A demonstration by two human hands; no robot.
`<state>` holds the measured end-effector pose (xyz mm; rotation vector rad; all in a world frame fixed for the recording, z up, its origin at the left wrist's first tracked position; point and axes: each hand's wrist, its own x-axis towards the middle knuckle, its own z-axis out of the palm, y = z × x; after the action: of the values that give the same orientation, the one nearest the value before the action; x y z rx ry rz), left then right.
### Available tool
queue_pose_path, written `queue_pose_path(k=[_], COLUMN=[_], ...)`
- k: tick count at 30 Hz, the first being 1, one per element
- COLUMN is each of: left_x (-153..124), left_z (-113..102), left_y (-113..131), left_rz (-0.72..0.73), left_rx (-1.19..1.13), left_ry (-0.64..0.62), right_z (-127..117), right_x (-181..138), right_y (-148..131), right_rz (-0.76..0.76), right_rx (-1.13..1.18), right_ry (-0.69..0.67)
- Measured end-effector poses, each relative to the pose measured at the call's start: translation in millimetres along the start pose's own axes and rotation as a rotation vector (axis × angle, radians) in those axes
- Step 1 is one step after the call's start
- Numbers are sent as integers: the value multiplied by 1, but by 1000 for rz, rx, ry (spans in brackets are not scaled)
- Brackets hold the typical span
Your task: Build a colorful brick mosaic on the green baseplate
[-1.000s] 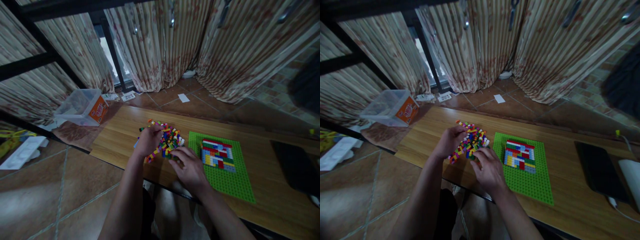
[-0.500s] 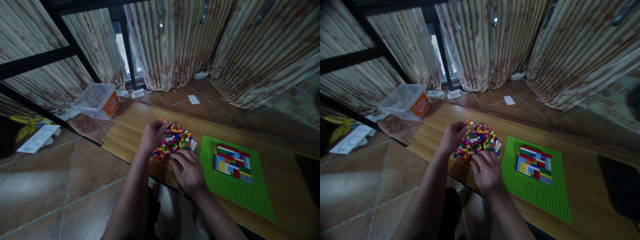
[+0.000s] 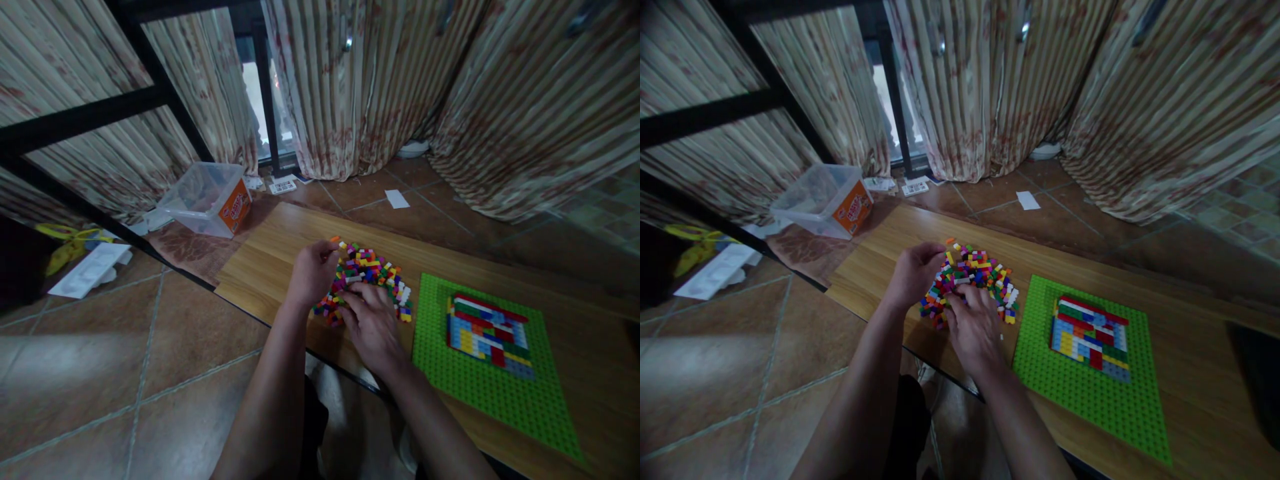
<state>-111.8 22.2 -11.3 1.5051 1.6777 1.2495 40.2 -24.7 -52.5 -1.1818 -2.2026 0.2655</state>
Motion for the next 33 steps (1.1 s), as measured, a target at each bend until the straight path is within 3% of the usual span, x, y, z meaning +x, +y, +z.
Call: queue_pose_path(k=[9,17,27,33], left_x=[-4,-13,-12,-17], left_z=[-4,4,20,25], left_y=[3,19,24,35], left_rz=[67,-32,-68,-67], left_rx=[-11,-107,-229,-278], left_ry=[-183,-610,-736,-796], right_z=[1,-29,-43,-52], right_x=[5,6,-3,-9], right_y=[-1,13,23,28], right_rz=[53,229,222,373], right_rx=[57,271,526,753], right_ry=[31,213,275,286])
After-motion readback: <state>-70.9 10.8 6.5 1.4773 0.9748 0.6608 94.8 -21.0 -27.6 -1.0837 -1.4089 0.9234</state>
